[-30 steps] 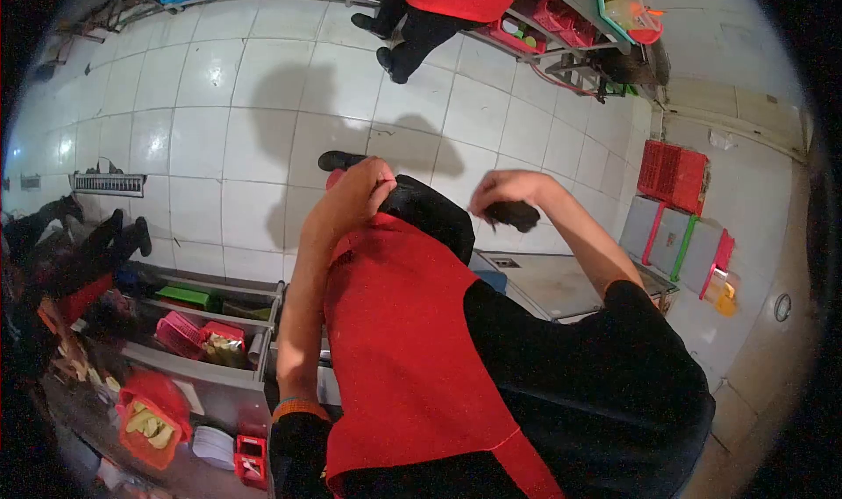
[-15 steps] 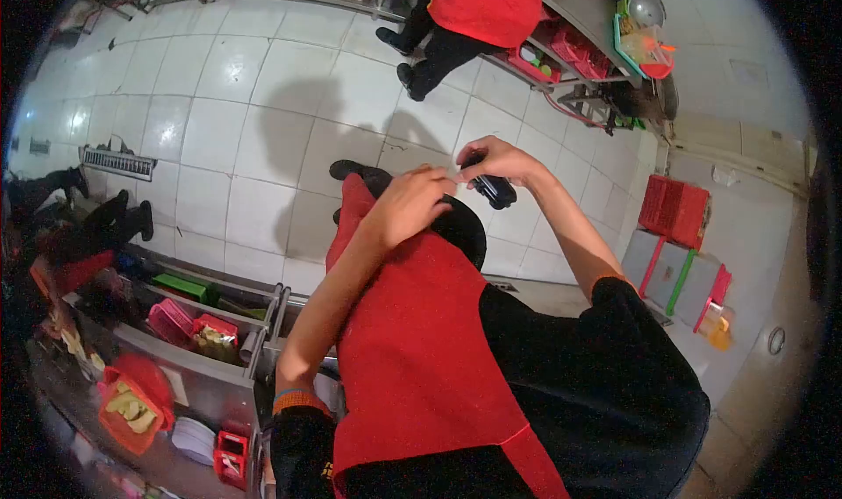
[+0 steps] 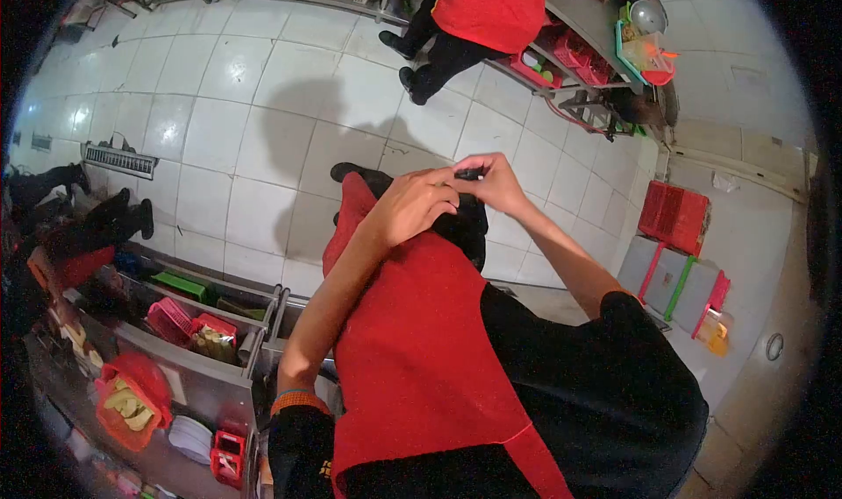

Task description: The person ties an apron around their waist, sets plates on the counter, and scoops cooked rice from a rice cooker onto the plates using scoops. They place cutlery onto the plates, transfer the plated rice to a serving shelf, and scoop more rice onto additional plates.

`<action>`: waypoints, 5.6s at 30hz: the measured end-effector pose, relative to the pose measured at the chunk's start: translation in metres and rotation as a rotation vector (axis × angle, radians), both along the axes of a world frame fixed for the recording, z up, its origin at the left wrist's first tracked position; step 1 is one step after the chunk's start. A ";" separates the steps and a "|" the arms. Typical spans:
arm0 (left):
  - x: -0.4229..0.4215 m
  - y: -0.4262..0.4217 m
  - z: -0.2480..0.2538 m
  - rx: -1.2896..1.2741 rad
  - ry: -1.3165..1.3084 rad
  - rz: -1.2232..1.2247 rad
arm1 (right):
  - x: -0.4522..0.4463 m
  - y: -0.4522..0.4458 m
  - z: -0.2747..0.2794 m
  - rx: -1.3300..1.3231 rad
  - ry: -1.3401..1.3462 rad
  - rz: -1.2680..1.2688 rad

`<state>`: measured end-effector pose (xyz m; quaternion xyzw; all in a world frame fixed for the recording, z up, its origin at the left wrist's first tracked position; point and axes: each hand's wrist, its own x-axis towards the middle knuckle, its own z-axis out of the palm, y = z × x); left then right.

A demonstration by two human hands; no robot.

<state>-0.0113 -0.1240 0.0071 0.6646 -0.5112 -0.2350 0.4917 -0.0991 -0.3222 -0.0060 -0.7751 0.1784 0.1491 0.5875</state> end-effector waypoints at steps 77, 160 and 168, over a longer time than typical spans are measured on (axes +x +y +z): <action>0.021 0.019 -0.031 0.086 0.186 0.117 | 0.036 -0.001 0.013 -0.158 -0.129 0.626; -0.201 0.928 -0.097 -0.276 0.422 2.912 | 0.232 1.171 -0.095 0.451 -0.166 1.588; -0.124 0.904 -0.110 -0.852 0.636 2.902 | 0.302 1.227 -0.077 0.246 -0.606 1.722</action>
